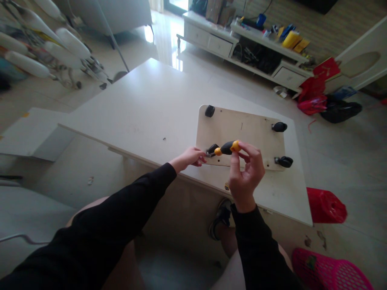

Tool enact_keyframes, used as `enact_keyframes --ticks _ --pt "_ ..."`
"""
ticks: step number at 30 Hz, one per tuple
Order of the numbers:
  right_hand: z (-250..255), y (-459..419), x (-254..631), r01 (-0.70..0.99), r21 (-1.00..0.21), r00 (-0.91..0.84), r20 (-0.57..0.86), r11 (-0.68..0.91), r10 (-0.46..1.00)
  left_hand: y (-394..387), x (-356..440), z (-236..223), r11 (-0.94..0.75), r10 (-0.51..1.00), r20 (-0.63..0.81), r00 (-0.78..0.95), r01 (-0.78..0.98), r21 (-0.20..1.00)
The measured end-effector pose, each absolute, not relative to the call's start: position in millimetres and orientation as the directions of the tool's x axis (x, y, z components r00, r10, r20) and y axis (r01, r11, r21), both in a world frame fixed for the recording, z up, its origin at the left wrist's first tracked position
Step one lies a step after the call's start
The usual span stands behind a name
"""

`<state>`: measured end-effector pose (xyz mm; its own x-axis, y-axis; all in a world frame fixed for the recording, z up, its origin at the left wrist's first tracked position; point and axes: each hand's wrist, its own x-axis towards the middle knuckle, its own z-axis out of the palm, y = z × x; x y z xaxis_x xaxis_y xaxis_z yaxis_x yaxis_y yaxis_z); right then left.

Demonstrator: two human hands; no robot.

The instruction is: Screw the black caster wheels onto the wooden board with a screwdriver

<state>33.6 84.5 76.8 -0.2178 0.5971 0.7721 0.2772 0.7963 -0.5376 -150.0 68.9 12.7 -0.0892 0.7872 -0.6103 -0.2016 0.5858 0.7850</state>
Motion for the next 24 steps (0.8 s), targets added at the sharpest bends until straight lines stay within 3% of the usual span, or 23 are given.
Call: enact_keyframes --ticks 6,12,18,24 --pt "77 84 32 0.336 -0.519 -0.156 0.792 0.786 0.59 69 -149 13 0.582 0.791 -0.606 -0.088 -0.198 0.788" --pt "68 82 33 0.182 -0.676 -0.222 0.679 0.714 0.7 70 -150 12 0.591 0.783 -0.615 -0.088 -0.198 0.782" --pt "72 84 34 0.262 -0.576 -0.242 0.737 0.774 0.631 72 -150 8 0.588 0.787 -0.61 -0.094 -0.187 0.787" --pt "67 82 30 0.178 -0.64 -0.193 0.723 0.748 0.664 71 -150 8 0.583 0.793 -0.604 -0.082 -0.191 0.79"
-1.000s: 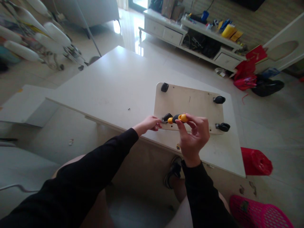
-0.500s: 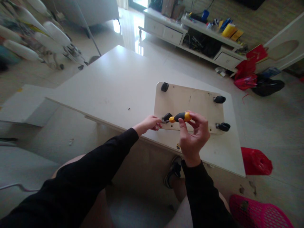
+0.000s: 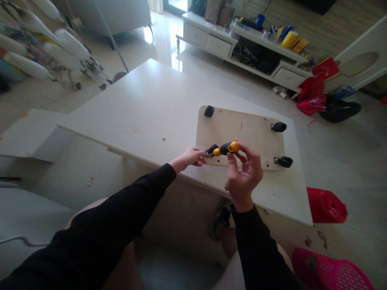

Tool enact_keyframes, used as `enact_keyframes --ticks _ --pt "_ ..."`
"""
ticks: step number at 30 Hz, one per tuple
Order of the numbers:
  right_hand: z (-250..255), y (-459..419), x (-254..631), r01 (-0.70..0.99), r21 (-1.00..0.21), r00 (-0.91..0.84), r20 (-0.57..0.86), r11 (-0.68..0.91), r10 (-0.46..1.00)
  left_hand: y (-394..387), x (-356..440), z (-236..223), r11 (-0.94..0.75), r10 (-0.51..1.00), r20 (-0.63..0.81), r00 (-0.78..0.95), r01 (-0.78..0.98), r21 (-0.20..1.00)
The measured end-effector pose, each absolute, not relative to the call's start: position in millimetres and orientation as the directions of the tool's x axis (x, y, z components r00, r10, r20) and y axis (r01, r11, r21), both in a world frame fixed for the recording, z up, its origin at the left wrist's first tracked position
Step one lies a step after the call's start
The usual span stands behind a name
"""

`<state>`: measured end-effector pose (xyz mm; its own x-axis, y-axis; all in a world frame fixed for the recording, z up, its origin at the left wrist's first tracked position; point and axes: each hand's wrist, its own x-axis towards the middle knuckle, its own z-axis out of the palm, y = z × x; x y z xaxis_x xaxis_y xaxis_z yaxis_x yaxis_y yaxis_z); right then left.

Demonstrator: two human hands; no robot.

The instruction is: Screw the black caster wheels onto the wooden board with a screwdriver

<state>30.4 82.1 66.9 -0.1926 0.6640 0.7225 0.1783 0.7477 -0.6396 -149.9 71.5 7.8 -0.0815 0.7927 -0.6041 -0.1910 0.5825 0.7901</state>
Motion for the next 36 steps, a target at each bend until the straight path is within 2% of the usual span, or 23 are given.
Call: enact_keyframes --ticks 2,7,12,17,23,28,33,36 --pt "66.4 82.7 29.7 0.149 -0.648 -0.209 0.717 0.747 0.665 71.4 -149.7 8.7 0.586 0.789 -0.609 -0.08 -0.2 0.785" --pt "68.3 83.9 28.8 0.224 -0.586 -0.172 0.763 0.779 0.624 71.4 -149.7 10.2 0.591 0.784 -0.614 -0.091 -0.192 0.784" --pt "68.1 82.2 28.4 0.197 -0.624 -0.206 0.727 0.756 0.655 71.8 -149.7 9.5 0.587 0.79 -0.608 -0.081 -0.188 0.788" --pt "69.3 84.5 29.7 0.29 -0.543 -0.201 0.77 0.788 0.605 72.5 -149.2 9.0 0.591 0.787 -0.61 -0.092 -0.172 0.788" --pt "68.1 82.0 27.9 0.221 -0.606 -0.195 0.74 0.764 0.644 71.9 -148.8 11.8 0.589 0.789 -0.608 -0.088 -0.169 0.79" --pt "68.1 83.0 26.6 0.258 -0.576 -0.173 0.762 0.776 0.624 71.3 -147.9 13.2 0.589 0.788 -0.608 -0.094 -0.171 0.79" --pt "63.9 81.5 25.6 0.196 -0.644 -0.141 0.728 0.739 0.671 71.6 -148.1 12.7 0.59 0.788 -0.609 -0.093 -0.172 0.789" --pt "66.1 79.7 25.8 0.24 -0.627 -0.178 0.722 0.741 0.668 71.9 -148.5 12.2 0.592 0.787 -0.61 -0.091 -0.168 0.788"
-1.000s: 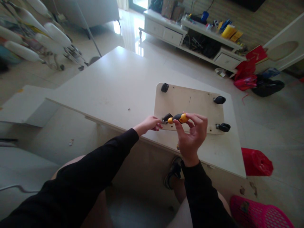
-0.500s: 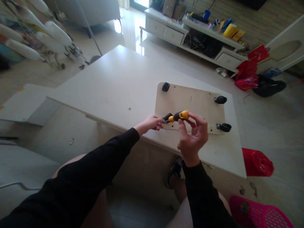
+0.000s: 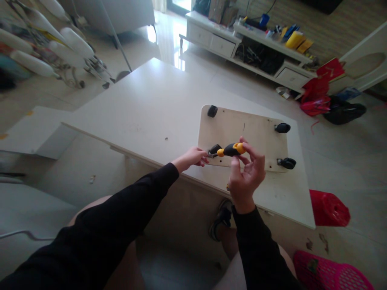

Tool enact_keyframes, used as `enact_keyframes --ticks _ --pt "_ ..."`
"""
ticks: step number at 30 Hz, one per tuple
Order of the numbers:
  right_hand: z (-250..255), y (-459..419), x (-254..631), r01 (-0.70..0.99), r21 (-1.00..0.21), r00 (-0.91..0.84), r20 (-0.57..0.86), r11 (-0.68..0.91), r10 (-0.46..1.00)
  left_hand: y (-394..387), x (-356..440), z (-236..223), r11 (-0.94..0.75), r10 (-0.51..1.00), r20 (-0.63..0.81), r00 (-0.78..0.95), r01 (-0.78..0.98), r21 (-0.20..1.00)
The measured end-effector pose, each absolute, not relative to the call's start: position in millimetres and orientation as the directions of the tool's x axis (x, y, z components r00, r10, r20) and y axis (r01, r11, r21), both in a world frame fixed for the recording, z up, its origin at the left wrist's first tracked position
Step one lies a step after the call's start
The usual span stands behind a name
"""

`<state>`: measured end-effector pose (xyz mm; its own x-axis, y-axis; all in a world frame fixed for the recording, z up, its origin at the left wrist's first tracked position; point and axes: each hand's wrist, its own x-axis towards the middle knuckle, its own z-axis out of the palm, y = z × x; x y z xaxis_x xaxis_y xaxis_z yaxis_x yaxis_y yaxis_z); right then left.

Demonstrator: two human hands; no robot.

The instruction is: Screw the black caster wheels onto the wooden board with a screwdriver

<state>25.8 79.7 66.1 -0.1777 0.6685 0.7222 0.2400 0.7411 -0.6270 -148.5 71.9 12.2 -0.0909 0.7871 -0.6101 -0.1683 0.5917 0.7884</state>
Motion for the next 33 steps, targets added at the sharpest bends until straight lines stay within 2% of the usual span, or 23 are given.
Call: enact_keyframes --ticks 3,7,10,16,21,27,33 --pt "69 79 26 0.286 -0.589 -0.151 0.751 0.756 0.643 72 -149 12 0.59 0.788 -0.609 -0.091 -0.169 0.789" --pt "66 78 25 0.224 -0.661 -0.078 0.72 0.716 0.689 73 -148 10 0.59 0.788 -0.609 -0.093 -0.173 0.789" --pt "62 78 25 0.179 -0.685 -0.111 0.699 0.706 0.706 74 -147 10 0.594 0.781 -0.616 -0.099 -0.182 0.783" --pt "61 81 24 0.245 -0.647 -0.116 0.72 0.723 0.684 73 -147 15 0.589 0.787 -0.61 -0.098 -0.177 0.789" --pt "59 79 21 0.123 -0.715 -0.107 0.68 0.689 0.725 73 -147 14 0.592 0.784 -0.614 -0.094 -0.184 0.784" --pt "59 81 22 0.26 -0.659 -0.152 0.694 0.706 0.704 72 -148 13 0.585 0.79 -0.607 -0.089 -0.188 0.789" --pt "57 79 22 0.242 -0.676 -0.163 0.679 0.696 0.716 73 -148 11 0.592 0.785 -0.613 -0.094 -0.181 0.786"
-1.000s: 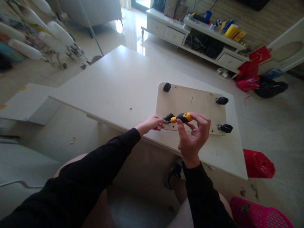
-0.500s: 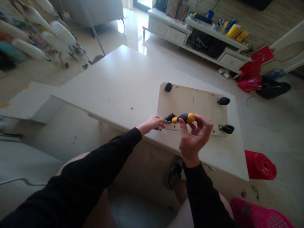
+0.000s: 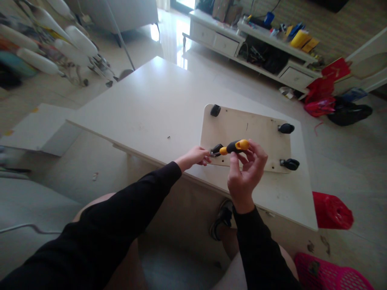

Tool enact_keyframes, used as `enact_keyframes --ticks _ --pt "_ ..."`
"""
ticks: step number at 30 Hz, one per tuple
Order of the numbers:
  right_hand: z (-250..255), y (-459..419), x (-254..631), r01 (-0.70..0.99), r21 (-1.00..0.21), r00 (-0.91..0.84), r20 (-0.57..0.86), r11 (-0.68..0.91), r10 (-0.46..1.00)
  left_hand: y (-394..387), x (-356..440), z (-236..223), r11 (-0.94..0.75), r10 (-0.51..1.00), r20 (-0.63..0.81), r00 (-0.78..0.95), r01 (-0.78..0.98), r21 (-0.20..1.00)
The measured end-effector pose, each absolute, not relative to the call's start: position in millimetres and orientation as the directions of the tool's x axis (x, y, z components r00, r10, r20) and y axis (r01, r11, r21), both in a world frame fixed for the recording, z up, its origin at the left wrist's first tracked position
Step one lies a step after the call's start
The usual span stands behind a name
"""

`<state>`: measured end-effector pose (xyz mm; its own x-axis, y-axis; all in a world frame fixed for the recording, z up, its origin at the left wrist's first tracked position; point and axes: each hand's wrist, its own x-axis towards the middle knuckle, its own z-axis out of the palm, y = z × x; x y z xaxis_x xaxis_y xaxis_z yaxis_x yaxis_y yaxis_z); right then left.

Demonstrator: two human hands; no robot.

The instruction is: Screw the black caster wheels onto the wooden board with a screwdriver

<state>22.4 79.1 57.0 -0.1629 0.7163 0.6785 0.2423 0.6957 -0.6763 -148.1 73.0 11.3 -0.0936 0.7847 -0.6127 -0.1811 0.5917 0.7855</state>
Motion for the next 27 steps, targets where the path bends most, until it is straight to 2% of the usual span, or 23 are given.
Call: enact_keyframes --ticks 4,7,10,15,18,22,27 --pt "57.7 80.2 24.4 0.252 -0.646 -0.213 0.69 0.721 0.692 73.9 -147.6 9.8 0.591 0.785 -0.612 -0.097 -0.181 0.786" --pt "58.9 80.2 23.9 0.282 -0.627 -0.171 0.712 0.726 0.681 73.8 -147.7 9.7 0.583 0.793 -0.603 -0.09 -0.176 0.793" --pt "57.9 77.6 21.7 0.208 -0.67 -0.148 0.698 0.713 0.7 74.2 -147.8 10.0 0.587 0.791 -0.606 -0.09 -0.169 0.792" --pt "55.7 76.1 21.5 0.102 -0.69 -0.271 0.674 0.717 0.687 74.8 -147.7 9.9 0.59 0.788 -0.609 -0.093 -0.166 0.79" --pt "58.6 79.1 24.2 0.163 -0.645 -0.284 0.694 0.747 0.661 73.6 -147.9 10.8 0.587 0.791 -0.606 -0.09 -0.169 0.792" --pt "61.6 82.2 24.2 0.291 -0.58 -0.2 0.741 0.761 0.642 71.5 -148.2 14.0 0.574 0.801 -0.594 -0.078 -0.183 0.798" --pt "58.2 82.5 16.5 0.083 -0.706 -0.097 0.696 0.703 0.711 71.0 -147.9 15.8 0.575 0.801 -0.593 -0.085 -0.173 0.8"
